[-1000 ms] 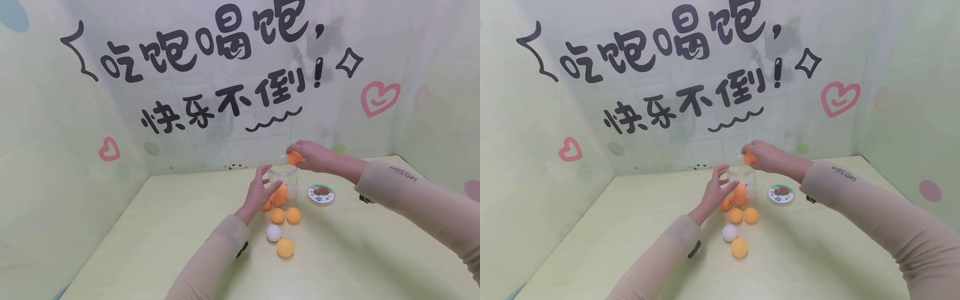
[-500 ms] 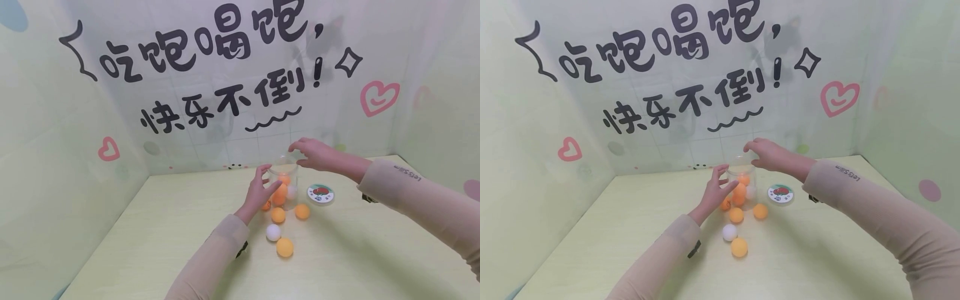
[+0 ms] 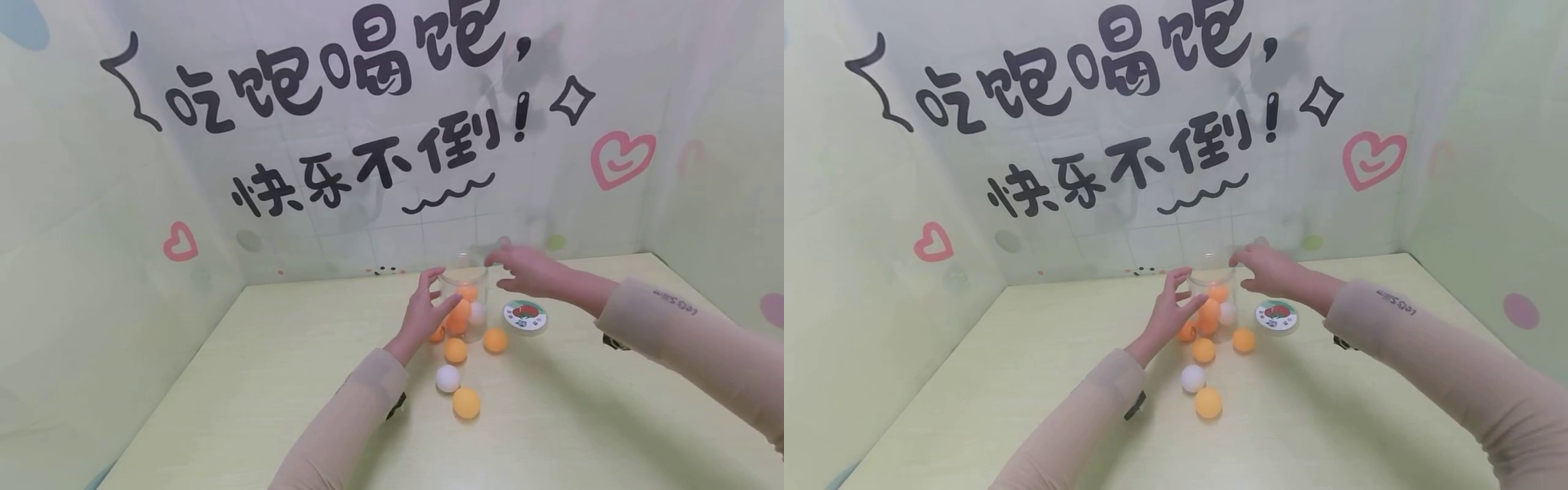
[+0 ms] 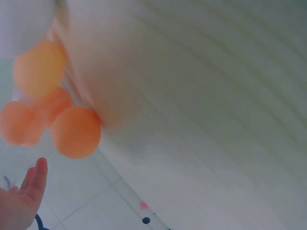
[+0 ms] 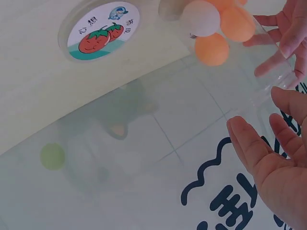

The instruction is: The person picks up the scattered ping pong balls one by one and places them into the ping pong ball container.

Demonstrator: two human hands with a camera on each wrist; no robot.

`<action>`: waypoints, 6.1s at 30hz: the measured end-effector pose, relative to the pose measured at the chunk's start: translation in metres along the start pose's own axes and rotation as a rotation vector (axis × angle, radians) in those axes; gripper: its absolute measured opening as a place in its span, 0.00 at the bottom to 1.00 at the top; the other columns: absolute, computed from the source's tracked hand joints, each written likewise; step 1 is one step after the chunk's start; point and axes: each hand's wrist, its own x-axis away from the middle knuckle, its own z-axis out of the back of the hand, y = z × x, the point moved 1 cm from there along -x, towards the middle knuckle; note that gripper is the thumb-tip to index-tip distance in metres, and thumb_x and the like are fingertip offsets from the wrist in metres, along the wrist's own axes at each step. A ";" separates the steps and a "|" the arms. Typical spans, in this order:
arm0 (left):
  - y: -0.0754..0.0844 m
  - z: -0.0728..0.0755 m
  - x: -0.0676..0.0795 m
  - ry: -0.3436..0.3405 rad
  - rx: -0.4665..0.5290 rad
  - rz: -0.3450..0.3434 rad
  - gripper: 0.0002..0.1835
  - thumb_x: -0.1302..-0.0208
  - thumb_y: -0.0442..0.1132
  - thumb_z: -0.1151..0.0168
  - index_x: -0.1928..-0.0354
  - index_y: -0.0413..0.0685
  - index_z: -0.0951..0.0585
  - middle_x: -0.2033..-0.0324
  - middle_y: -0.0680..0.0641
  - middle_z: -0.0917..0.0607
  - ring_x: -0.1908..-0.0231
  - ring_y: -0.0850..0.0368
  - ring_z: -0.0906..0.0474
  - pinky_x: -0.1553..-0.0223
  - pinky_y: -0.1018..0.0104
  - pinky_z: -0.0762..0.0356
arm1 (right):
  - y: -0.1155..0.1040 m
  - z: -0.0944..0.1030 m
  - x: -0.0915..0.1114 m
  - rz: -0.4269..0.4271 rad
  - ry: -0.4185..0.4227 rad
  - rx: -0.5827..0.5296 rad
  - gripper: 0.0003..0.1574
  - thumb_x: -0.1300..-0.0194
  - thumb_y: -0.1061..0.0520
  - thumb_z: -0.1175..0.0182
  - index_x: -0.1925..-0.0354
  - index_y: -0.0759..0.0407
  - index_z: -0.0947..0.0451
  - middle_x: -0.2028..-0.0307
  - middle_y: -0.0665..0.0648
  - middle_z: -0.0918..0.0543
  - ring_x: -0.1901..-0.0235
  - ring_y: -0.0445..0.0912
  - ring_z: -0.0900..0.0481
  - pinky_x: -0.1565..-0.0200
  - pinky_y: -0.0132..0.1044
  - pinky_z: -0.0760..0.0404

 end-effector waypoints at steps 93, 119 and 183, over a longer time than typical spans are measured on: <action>0.006 -0.006 -0.008 0.025 -0.011 0.001 0.31 0.40 0.48 0.39 0.38 0.57 0.40 0.35 0.41 0.38 0.44 0.40 0.30 0.48 0.50 0.27 | 0.027 -0.036 0.024 -0.014 -0.112 -0.088 0.20 0.49 0.66 0.36 0.56 0.67 0.25 0.66 0.58 0.22 0.70 0.46 0.29 0.68 0.36 0.27; 0.005 -0.007 -0.010 0.022 -0.014 0.046 0.32 0.40 0.50 0.40 0.37 0.59 0.41 0.34 0.45 0.38 0.43 0.44 0.30 0.47 0.54 0.27 | 0.020 0.005 0.002 -0.045 -0.037 -0.051 0.22 0.46 0.64 0.38 0.51 0.67 0.26 0.57 0.64 0.21 0.63 0.52 0.27 0.60 0.45 0.23; 0.003 -0.003 -0.005 0.020 -0.026 -0.015 0.31 0.40 0.47 0.40 0.37 0.57 0.40 0.35 0.43 0.37 0.45 0.42 0.28 0.51 0.53 0.24 | 0.047 -0.070 -0.022 -0.028 0.032 -0.832 0.49 0.40 0.60 0.40 0.32 0.64 0.59 0.33 0.71 0.50 0.36 0.66 0.45 0.38 0.60 0.45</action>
